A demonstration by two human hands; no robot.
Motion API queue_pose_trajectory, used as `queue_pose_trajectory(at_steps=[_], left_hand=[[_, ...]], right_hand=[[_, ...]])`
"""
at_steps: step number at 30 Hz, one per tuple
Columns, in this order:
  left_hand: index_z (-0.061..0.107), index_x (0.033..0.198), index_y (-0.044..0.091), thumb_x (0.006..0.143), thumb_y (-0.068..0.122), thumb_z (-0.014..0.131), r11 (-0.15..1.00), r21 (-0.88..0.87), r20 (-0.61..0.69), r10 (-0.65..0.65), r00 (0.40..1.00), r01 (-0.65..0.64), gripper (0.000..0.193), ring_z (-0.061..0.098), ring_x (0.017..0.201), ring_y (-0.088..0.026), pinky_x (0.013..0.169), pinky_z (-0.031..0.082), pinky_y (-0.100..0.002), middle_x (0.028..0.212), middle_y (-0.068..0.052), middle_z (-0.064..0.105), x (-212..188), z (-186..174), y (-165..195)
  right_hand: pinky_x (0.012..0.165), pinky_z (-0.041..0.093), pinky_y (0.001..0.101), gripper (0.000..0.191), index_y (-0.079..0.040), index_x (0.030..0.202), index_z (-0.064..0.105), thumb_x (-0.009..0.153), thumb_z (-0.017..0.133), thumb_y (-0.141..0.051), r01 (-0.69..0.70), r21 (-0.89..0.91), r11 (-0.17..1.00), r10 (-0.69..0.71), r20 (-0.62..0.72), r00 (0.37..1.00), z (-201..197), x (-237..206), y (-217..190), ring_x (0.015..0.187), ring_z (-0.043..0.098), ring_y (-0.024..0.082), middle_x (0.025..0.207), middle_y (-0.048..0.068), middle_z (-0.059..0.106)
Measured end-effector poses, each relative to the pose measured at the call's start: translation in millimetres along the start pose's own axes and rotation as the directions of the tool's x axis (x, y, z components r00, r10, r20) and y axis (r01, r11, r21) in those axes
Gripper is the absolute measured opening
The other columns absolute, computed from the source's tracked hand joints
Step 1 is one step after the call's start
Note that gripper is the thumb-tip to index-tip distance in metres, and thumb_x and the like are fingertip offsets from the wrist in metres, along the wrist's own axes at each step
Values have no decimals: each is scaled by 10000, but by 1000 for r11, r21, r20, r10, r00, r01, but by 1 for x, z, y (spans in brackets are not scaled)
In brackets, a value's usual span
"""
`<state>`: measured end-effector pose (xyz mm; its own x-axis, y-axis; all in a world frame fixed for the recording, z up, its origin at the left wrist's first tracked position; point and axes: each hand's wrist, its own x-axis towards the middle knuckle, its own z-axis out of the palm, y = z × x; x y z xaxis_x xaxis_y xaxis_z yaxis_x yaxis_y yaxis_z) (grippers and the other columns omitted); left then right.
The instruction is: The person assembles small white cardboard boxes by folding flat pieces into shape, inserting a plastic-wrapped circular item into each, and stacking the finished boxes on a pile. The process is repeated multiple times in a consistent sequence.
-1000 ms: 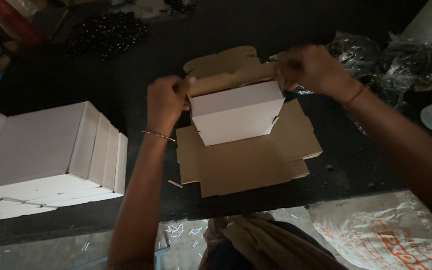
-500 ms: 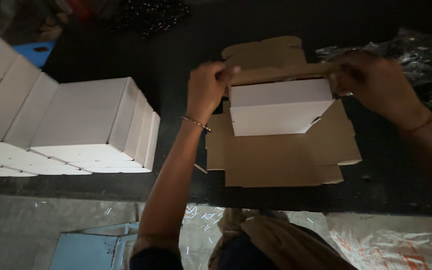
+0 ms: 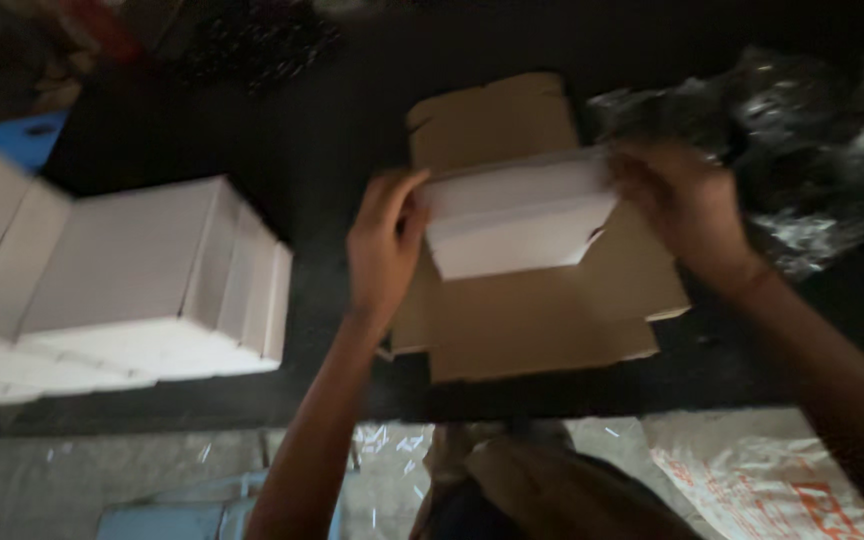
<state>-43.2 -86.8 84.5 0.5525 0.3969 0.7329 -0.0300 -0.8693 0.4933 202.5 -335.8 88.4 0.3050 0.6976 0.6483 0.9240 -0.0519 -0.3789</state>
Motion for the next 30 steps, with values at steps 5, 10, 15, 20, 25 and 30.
queue_pose_trajectory(at_steps=[5, 10, 15, 20, 25, 30], left_hand=[[550, 1439, 91, 821, 171, 862, 987, 110, 49, 109, 993, -113, 697, 638, 1247, -328, 1005, 588, -407, 1400, -133, 606, -17, -3, -4], [631, 1285, 130, 925, 132, 804, 991, 109, -24, 77, 997, -74, 400, 671, 1225, -268, 1002, 601, -372, 1309, -80, 678, -26, 18, -23], [661, 1092, 143, 971, 81, 732, 980, 186, -21, 76, 997, -71, 153, 682, 1224, -229, 978, 622, -366, 1194, -42, 715, -30, 27, -30], [579, 1046, 83, 917, 256, 820, 993, 72, 164, -100, 981, 89, 323, 676, 1127, -273, 840, 635, -374, 1281, -150, 631, -13, 16, -24], [474, 1171, 93, 757, 387, 922, 972, -42, 264, -211, 941, 229, 677, 654, 1173, -332, 932, 599, -423, 1297, -207, 594, 7, 27, -31], [470, 1419, 87, 771, 430, 912, 984, -97, 272, -118, 955, 149, 857, 617, 1251, -329, 1025, 532, -453, 1373, -179, 611, 4, 34, -48]], right_hand=[[853, 557, 401, 574, -62, 1353, 663, 805, 831, -93, -157, -60, 986, 161, 52, 986, -8, -6, -12, 964, 656, 283, 1242, 139, 703], [1141, 441, 485, 395, -82, 1200, 704, 826, 829, -75, 111, -173, 979, -123, -66, 990, 5, -4, 8, 1362, 527, 327, 1365, 154, 654], [1137, 450, 481, 118, -64, 923, 678, 912, 763, 17, 105, -223, 969, -109, -5, 994, 22, -5, 15, 1408, 552, 295, 1309, 46, 735], [1141, 468, 494, 141, -64, 1015, 693, 910, 764, -3, 145, -179, 973, -153, -32, 988, 12, 3, 11, 1412, 543, 333, 1373, 153, 686], [793, 625, 348, 260, -125, 1151, 663, 911, 760, -140, -320, 288, 903, 340, -21, 940, 5, -13, 25, 1074, 697, 200, 1334, 112, 613], [770, 572, 288, 332, -24, 1078, 586, 841, 816, -57, -484, 263, 834, 479, 89, 874, 66, -59, 20, 954, 716, 167, 981, 95, 723]])
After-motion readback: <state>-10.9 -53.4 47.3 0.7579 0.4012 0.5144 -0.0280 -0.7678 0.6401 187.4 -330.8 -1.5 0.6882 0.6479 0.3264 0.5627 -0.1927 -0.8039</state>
